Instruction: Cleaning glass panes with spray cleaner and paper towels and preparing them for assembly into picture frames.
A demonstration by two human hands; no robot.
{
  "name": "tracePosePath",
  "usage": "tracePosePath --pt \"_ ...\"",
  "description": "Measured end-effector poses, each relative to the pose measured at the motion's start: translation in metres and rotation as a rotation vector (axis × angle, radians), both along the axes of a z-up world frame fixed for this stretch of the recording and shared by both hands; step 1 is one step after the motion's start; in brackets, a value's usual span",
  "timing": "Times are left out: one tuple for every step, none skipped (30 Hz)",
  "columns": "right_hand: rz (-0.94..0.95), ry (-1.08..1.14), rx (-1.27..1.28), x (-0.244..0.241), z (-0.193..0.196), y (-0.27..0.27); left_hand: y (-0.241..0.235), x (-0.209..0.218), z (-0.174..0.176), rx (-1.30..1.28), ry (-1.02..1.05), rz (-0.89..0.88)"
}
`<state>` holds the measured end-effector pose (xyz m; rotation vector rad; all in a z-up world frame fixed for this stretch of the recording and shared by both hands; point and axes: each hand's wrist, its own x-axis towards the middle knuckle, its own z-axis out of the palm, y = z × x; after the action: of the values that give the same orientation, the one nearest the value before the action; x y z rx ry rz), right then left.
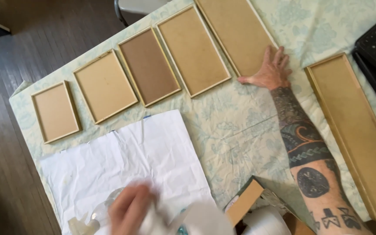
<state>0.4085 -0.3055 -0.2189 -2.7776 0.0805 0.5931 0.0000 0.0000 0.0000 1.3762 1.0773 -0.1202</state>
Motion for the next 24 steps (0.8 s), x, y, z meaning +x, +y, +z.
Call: tracePosePath --pt "-0.018 0.014 -0.022 0.001 -0.001 -0.003 -0.042 0.079 0.001 -0.007 -0.004 -0.016" --pt "-0.038 0.015 -0.024 -0.003 -0.001 -0.006 -0.057 0.108 -0.011 -0.009 -0.003 -0.036" --pt "-0.015 0.025 -0.004 -0.010 -0.001 -0.009 -0.075 0.134 -0.023 -0.155 -0.044 -0.037" --pt "0.008 0.034 0.017 -0.018 -0.001 -0.011 -0.093 0.158 -0.034 -0.300 -0.084 -0.039" --pt "-0.004 0.040 0.011 -0.034 -0.004 -0.017 -0.103 0.164 -0.054 -0.306 -0.077 -0.049" --pt "-0.014 0.025 0.016 -0.050 -0.006 -0.023 -0.112 0.170 -0.073 -0.342 -0.051 -0.133" --pt "-0.037 0.002 0.019 -0.061 -0.007 -0.031 -0.123 0.180 -0.094 -0.379 -0.031 -0.231" --pt "-0.060 0.000 0.011 -0.076 -0.010 -0.040 -0.125 0.182 -0.109 -0.387 -0.029 -0.254" --pt "-0.065 -0.019 0.006 -0.095 -0.013 -0.048 -0.127 0.180 -0.126 -0.246 -0.035 -0.559" --pt "-0.069 -0.039 0.001 -0.114 -0.017 -0.055 -0.129 0.177 -0.142 -0.099 -0.046 -0.861" --pt "-0.089 -0.034 -0.012 -0.134 -0.008 -0.064 -0.136 0.177 -0.157 -0.113 -0.046 -0.880" --pt "-0.075 -0.033 -0.008 -0.154 0.001 -0.072 -0.143 0.176 -0.171 0.031 -0.045 -1.007" --pt "-0.053 -0.031 0.005 -0.174 0.009 -0.075 -0.147 0.174 -0.184 0.187 -0.043 -1.123" --pt "-0.063 -0.027 0.000 -0.194 0.012 -0.081 -0.155 0.170 -0.208 0.180 -0.042 -1.133" --pt "-0.090 -0.026 0.021 -0.210 0.015 -0.087 -0.164 0.171 -0.233 0.228 0.016 -1.153" --pt "-0.118 -0.025 0.043 -0.227 0.017 -0.092 -0.172 0.171 -0.257 0.277 0.074 -1.172" --pt "-0.128 -0.026 0.037 -0.231 0.023 -0.098 -0.186 0.171 -0.253 0.273 0.069 -1.182" --pt "-0.209 -0.035 0.091 -0.234 0.028 -0.105 -0.200 0.171 -0.249 0.351 0.060 -1.230" --pt "-0.281 -0.039 0.149 -0.239 0.032 -0.108 -0.211 0.168 -0.245 0.432 0.059 -1.269" --pt "-0.282 -0.034 0.150 -0.237 0.009 -0.124 -0.223 0.171 -0.231 0.431 0.063 -1.271" --pt "-0.263 -0.096 0.086 -0.235 -0.015 -0.139 -0.235 0.174 -0.217 0.478 0.061 -1.245" --pt "-0.243 -0.157 0.022 -0.233 -0.039 -0.154 -0.246 0.177 -0.203 0.525 0.059 -1.219" --pt "-0.245 -0.155 0.022 -0.231 -0.045 -0.155 -0.252 0.177 -0.216 0.525 0.060 -1.221" --pt "-0.244 -0.151 0.020 -0.228 -0.052 -0.156 -0.259 0.177 -0.230 0.475 0.088 -1.158"
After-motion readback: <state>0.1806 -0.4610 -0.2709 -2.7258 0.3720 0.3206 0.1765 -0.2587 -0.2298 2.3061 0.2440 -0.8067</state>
